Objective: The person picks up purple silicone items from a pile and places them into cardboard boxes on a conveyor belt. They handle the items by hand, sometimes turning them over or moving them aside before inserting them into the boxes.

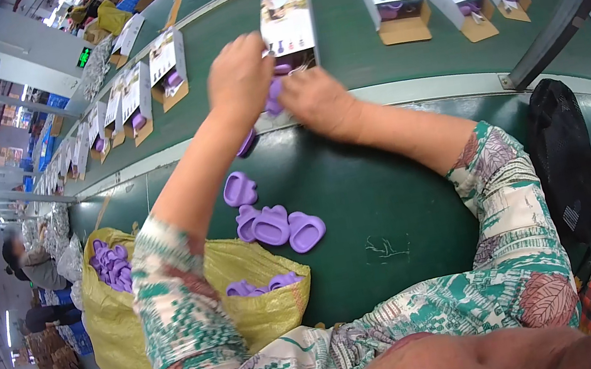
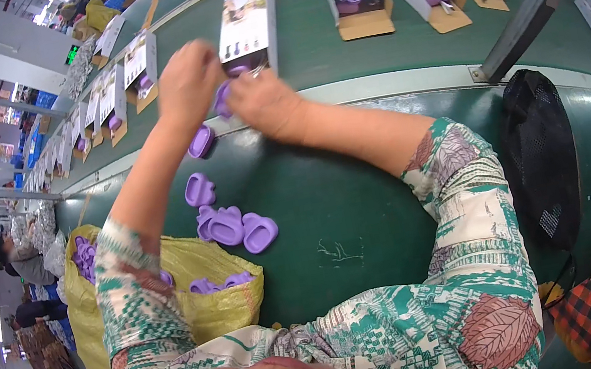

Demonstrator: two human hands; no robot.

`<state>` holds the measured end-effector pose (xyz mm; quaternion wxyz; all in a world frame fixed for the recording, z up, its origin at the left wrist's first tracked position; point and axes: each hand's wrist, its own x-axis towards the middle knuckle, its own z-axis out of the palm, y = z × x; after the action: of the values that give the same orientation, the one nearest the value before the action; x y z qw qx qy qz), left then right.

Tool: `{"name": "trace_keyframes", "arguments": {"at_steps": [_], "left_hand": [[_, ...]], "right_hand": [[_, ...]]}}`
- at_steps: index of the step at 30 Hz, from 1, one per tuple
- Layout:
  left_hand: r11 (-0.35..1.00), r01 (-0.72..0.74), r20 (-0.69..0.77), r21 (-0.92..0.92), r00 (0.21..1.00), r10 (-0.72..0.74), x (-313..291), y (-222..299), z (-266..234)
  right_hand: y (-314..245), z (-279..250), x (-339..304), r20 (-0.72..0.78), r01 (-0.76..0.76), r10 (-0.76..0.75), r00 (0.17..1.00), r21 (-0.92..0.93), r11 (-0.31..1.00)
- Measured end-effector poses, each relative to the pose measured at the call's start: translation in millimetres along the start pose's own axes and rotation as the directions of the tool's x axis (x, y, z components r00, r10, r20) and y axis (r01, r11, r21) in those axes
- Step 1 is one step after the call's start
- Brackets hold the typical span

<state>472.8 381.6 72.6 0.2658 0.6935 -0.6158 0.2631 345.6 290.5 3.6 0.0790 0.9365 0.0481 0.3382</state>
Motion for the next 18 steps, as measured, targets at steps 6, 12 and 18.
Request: {"name": "trace_keyframes", "arguments": {"at_steps": [6, 12, 18], "left_hand": [[0.963, 0.268, 0.329, 0.039, 0.906, -0.265, -143.6, -46.2, -72.2], [0.921, 0.387, 0.305, 0.035, 0.874, -0.378, -175.8, -49.7, -70.9], [0.953, 0.302, 0.294, 0.012, 0.91, -0.292, -170.1, -51.9, -50.8]], "right_hand": [[50.1, 17.3, 16.4, -0.079, -0.254, 0.242, 0.967, -0.28, 0.926], [4.9, 23.6, 24.1, -0.073, -0.015, 0.016, 0.997, 0.019, 1.0], [-63.5, 67.1, 50.1, 0.024, 0.18, -0.203, 0.979, 0.372, 0.911]]}}
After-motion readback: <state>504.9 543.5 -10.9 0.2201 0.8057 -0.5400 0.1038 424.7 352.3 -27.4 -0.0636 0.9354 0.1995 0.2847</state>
